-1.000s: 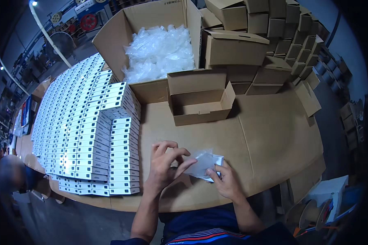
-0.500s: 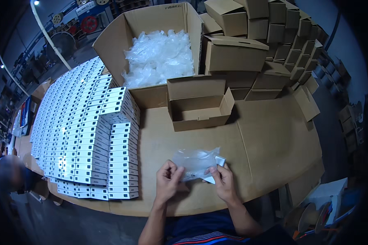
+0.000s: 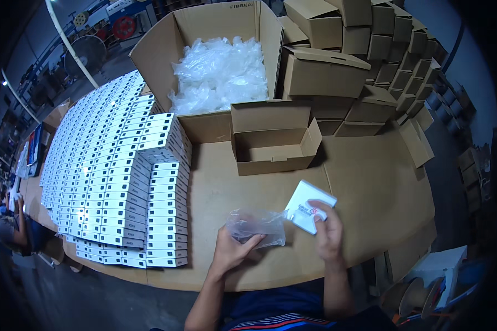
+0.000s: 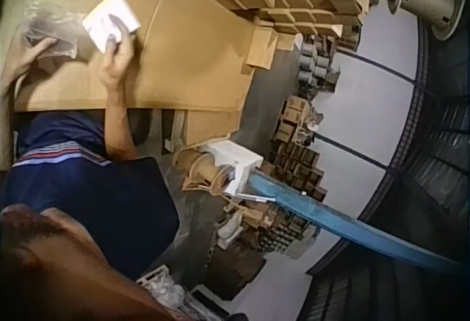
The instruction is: Packing electronic components or hardware items from smaller individual boxes into larger cardboard shipping boxes.
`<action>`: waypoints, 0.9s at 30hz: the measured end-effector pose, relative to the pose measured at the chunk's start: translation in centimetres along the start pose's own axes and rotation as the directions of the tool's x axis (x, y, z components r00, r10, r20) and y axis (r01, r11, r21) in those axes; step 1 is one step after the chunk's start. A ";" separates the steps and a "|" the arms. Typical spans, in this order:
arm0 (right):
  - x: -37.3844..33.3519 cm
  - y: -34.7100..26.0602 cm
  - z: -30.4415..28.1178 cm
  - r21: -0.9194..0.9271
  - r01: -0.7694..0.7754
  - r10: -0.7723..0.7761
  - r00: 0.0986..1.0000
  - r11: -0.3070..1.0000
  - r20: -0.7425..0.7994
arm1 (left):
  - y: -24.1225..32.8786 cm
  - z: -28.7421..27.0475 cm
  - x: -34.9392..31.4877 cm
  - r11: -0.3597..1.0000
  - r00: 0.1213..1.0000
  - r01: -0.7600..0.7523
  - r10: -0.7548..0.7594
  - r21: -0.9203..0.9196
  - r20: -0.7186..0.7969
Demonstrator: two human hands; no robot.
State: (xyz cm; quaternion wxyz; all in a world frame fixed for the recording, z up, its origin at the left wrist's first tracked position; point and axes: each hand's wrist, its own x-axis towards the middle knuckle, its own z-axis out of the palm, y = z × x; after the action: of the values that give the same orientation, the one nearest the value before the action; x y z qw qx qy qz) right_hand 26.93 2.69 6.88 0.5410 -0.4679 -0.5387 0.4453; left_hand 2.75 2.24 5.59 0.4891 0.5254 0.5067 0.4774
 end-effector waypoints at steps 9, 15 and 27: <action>4.8 -4.3 0.8 0.067 0.474 -0.474 0.841 0.878 0.259 | 0.1 0.4 -0.4 0.994 0.985 0.017 -0.035 0.107 0.171; 5.8 -6.9 2.1 -0.119 0.453 -0.367 0.828 0.883 0.424 | 1.0 0.5 -0.7 0.997 0.989 0.026 -0.037 0.074 0.143; 5.6 -5.9 3.2 -0.035 0.274 -0.221 0.838 0.961 0.498 | -0.2 0.7 -0.7 0.996 0.989 0.057 -0.047 -0.072 0.141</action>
State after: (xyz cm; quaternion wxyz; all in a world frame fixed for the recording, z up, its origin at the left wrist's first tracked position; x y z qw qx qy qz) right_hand 23.68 7.34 13.55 0.4144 -0.2939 -0.7366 0.4464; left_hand 3.42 1.54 5.38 0.5552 0.5251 0.4664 0.4455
